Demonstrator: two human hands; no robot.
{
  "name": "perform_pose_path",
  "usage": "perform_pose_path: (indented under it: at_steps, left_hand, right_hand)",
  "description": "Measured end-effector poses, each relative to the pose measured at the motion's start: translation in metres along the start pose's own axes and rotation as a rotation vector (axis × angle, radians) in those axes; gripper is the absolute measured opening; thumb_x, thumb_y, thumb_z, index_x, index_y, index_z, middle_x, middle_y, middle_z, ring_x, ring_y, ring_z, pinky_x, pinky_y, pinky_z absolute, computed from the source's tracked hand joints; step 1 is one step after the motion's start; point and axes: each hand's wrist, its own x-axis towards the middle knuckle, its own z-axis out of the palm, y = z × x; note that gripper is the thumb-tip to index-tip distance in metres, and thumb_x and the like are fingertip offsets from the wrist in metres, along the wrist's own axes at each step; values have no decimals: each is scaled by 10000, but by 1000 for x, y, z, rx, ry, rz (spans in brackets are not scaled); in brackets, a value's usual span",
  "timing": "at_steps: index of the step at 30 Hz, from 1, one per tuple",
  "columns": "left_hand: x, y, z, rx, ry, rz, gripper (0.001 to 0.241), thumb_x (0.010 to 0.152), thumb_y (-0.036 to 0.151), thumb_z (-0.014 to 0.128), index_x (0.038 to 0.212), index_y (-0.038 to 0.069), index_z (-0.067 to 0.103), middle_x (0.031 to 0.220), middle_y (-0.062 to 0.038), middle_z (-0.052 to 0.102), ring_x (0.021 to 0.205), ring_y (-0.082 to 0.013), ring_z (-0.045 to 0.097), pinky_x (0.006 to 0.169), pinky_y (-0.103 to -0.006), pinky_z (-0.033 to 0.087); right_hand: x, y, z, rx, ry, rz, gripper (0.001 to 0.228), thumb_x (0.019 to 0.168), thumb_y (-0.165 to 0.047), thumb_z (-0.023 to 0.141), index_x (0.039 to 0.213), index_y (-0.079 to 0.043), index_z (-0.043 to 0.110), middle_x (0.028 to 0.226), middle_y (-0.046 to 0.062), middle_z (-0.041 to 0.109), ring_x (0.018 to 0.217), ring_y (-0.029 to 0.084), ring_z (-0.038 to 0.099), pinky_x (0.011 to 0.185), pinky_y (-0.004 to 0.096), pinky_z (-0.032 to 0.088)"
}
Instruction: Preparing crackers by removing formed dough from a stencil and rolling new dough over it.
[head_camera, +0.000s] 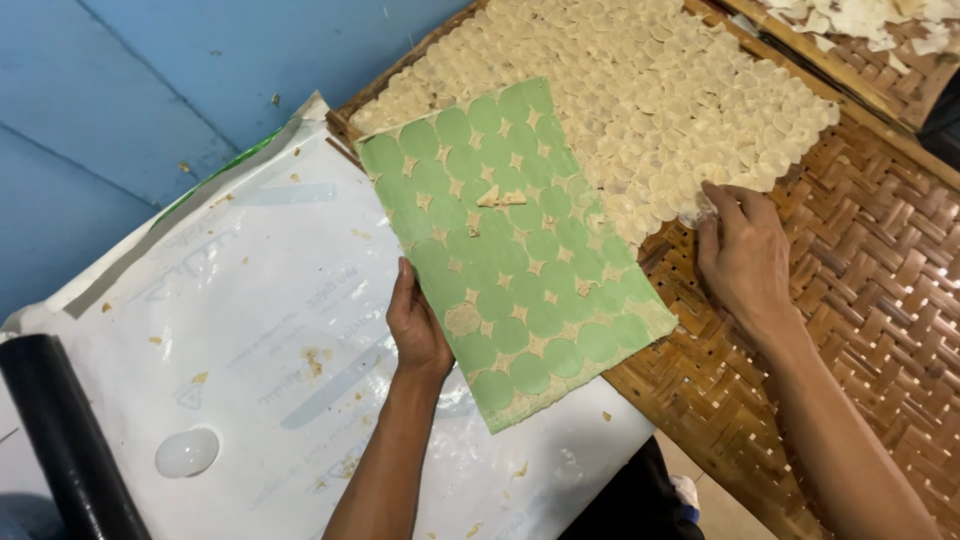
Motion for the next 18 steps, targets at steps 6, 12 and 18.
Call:
perform_pose_path:
  at_steps: [6, 12, 18]
  left_hand:
    - [9, -15, -9, -37, -37, 68, 503, 1003, 454, 523, 1397, 154, 611, 1261, -79, 720, 1132, -254, 707, 1038, -426, 555]
    - [19, -20, -24, -23, -59, 63, 512, 1012, 471, 514, 1401, 153, 613, 1278, -89, 718, 1135, -247, 706, 1044, -434, 558]
    - [11, -14, -15, 0, -97, 50, 543, 1022, 496, 500, 1430, 149, 588, 1283, -74, 710, 1138, -209, 691, 1076, -421, 527]
  right_hand:
    - [-23, -82, 18, 290, -221, -314, 292, 923, -135, 634, 1186, -60, 736, 1138, 195, 673, 1054, 376, 670, 852, 447, 550]
    - [-20, -176, 8, 358, -330, -519, 314, 976, -205, 577, 1241, -115, 719, 1055, 157, 633, 920, 290, 615, 741, 357, 528]
    - [-16, -195, 33, 187, -229, -665, 313, 999, -150, 527, 1273, -114, 673, 1040, 133, 546, 873, 281, 547, 697, 366, 492]
